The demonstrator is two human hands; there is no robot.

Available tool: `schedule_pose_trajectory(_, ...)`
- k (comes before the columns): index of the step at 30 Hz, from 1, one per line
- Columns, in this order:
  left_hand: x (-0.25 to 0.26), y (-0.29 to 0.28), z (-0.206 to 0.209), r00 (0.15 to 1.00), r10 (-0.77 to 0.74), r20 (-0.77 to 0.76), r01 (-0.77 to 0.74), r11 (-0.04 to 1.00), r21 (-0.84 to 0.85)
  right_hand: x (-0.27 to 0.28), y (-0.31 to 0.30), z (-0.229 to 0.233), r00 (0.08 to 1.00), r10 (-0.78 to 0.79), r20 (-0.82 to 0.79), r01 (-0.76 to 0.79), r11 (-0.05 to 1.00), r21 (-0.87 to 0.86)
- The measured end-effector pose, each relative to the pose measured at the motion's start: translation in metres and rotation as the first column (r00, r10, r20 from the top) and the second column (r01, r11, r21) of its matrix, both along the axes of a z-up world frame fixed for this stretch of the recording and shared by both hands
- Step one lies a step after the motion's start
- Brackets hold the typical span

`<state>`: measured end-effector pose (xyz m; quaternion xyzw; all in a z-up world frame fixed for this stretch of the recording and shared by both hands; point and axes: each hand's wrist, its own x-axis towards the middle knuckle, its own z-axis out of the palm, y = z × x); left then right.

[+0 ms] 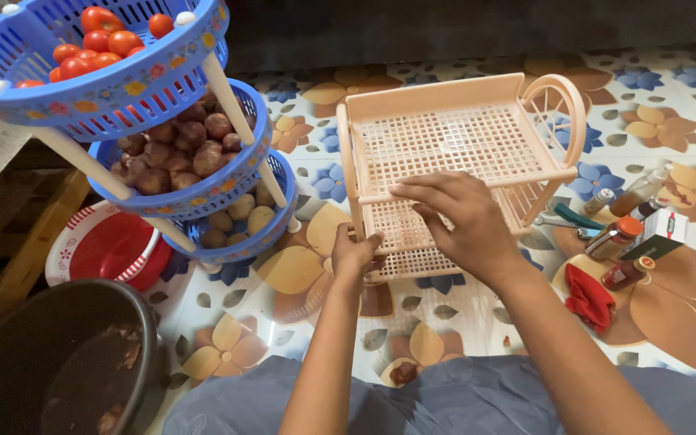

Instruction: The person assembles a beige plastic two-tier rack by connecting its side panels and shelves. Then the person places several small bottles and a box onto the top shelf of the rack.

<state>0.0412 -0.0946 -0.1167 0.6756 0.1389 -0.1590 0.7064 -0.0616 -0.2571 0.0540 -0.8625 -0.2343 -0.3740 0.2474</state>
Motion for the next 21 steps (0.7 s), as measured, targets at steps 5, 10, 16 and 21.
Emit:
schedule_pose_trajectory(5, -0.021, 0.027, -0.018, 0.988, -0.05, 0.143, 0.072, 0.985, -0.157, -0.027, -0.02, -0.037, 0.944, -0.33, 0.024, 0.32, 0.929, 0.186)
schedule_pose_trajectory(10, -0.028, 0.044, -0.016, 0.925, -0.144, 0.352, 0.138, 0.99, 0.044, -0.043, -0.006, -0.111, 0.749, -0.269, -0.605, 0.596, 0.674, 0.437)
schedule_pose_trajectory(16, -0.026, 0.062, -0.003, 0.847, -0.306, 0.434, 0.139, 0.916, 0.376, -0.015, 0.01, -0.172, 0.465, 0.527, -0.712, 0.491, 0.516, 0.702)
schedule_pose_trajectory(21, -0.032, 0.068, 0.003, 0.808, -0.386, 0.445, 0.233, 0.903, 0.36, 0.011, 0.029, -0.197, 0.538, 0.667, -0.516, 0.412, 0.326, 0.851)
